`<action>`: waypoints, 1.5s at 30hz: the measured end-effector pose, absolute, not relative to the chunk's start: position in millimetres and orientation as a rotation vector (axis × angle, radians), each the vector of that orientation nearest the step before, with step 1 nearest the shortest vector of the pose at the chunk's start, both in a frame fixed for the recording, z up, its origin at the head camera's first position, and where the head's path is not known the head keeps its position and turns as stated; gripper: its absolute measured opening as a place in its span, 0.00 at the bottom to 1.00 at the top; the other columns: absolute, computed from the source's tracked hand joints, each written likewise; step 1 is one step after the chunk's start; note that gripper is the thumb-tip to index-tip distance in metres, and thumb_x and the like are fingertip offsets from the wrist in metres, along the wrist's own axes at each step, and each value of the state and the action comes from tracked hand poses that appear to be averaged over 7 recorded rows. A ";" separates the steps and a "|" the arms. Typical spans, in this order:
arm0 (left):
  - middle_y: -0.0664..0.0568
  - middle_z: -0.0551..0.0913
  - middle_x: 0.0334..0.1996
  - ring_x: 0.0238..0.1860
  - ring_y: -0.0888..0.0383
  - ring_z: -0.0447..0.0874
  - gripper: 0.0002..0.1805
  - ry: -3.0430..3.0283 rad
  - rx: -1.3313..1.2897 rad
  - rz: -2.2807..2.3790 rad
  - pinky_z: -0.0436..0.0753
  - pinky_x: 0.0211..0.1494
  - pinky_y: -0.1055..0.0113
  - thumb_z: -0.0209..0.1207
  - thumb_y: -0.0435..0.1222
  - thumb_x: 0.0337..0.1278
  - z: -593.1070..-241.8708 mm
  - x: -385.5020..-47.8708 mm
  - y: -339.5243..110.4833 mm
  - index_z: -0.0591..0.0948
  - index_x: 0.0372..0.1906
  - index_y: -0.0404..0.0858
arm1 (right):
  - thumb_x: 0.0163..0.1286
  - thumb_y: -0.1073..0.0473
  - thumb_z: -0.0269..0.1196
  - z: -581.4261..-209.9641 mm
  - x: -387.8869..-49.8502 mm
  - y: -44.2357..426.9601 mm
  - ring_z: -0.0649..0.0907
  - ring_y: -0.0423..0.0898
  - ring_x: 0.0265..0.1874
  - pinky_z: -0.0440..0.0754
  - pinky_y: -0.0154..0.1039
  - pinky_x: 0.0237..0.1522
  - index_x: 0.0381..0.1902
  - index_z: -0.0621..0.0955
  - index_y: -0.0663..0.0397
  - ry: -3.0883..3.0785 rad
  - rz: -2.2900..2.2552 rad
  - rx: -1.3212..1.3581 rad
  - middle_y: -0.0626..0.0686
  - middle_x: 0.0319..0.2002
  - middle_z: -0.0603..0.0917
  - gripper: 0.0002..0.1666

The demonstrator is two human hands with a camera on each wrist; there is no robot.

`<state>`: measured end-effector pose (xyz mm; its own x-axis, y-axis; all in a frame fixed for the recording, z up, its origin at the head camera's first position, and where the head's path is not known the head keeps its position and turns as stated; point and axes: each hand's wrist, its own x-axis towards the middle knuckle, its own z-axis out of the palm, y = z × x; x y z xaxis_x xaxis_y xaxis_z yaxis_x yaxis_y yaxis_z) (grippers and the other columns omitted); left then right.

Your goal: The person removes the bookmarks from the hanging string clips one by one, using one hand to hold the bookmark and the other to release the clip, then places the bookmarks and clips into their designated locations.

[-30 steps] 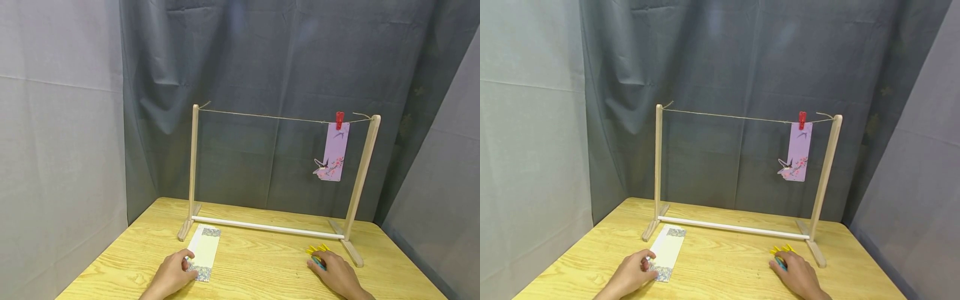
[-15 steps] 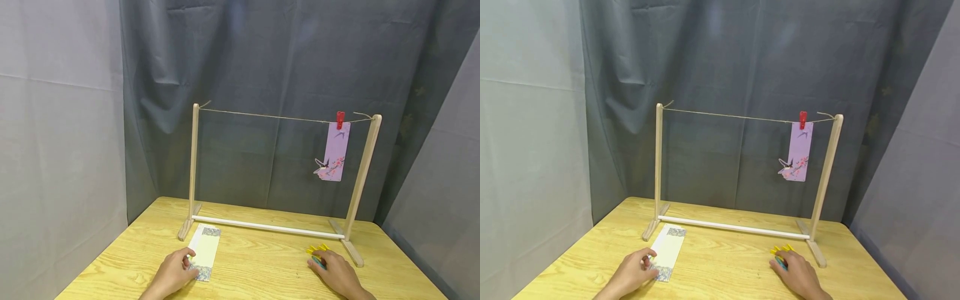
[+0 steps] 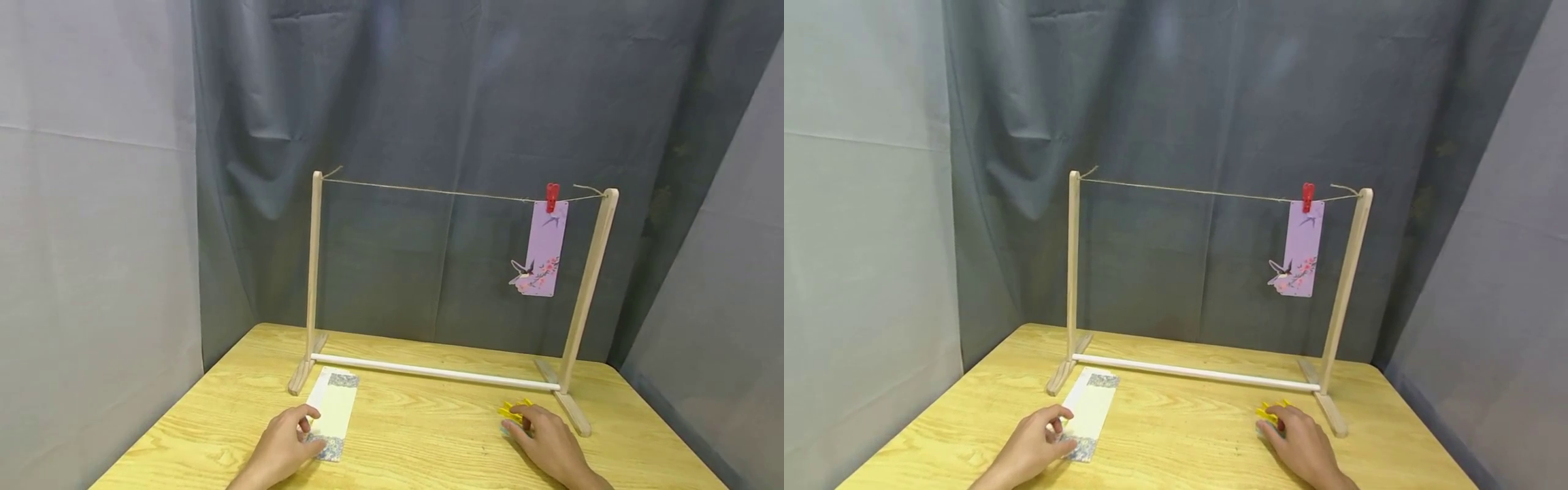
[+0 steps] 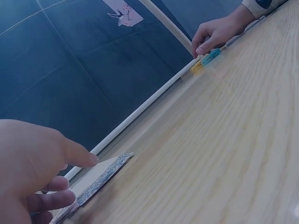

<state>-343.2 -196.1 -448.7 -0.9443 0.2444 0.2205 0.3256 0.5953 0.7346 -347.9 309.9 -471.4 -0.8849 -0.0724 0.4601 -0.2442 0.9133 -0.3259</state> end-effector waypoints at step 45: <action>0.47 0.79 0.41 0.34 0.59 0.80 0.19 -2.550 -0.705 -1.381 0.81 0.31 0.66 0.72 0.37 0.61 -436.1 -359.7 -167.0 0.82 0.54 0.37 | 0.76 0.50 0.65 -428.9 -348.5 325.2 0.77 0.41 0.25 0.77 0.36 0.26 0.51 0.87 0.52 -2.470 0.819 0.247 0.44 0.30 0.82 0.15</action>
<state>-359.7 -167.0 -436.1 -0.8767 0.3288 0.3511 0.4737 0.4631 0.7491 -348.5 325.2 -428.9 -0.8472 -0.0086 0.5312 -0.3242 0.8006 -0.5040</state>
